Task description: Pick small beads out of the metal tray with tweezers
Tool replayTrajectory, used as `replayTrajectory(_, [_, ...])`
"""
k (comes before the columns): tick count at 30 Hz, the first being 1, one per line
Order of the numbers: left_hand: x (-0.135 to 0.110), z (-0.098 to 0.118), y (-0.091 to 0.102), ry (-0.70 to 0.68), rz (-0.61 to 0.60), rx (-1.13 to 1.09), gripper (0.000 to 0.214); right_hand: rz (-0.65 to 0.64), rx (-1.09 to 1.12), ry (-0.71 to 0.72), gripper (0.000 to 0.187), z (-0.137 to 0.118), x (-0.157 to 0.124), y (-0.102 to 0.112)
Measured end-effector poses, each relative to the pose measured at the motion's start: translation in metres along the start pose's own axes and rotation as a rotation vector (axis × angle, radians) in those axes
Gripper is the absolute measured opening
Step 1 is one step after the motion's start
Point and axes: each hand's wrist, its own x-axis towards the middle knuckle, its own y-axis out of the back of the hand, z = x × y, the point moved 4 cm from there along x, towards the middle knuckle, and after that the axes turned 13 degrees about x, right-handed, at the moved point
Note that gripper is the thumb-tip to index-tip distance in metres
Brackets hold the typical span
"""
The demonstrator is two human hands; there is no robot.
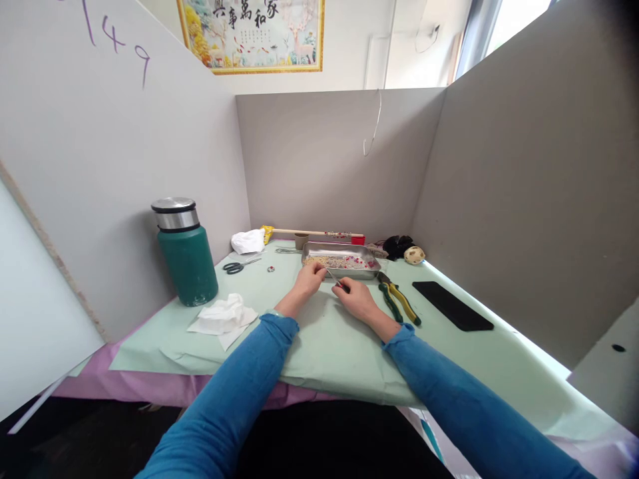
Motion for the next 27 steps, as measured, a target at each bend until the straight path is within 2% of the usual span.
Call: replayTrajectory(27, [0.0004,-0.0011,0.0001,0.003,0.006,0.005,0.012,-0.009,0.033,0.005,0.020,-0.0007,-0.0002,0.0001])
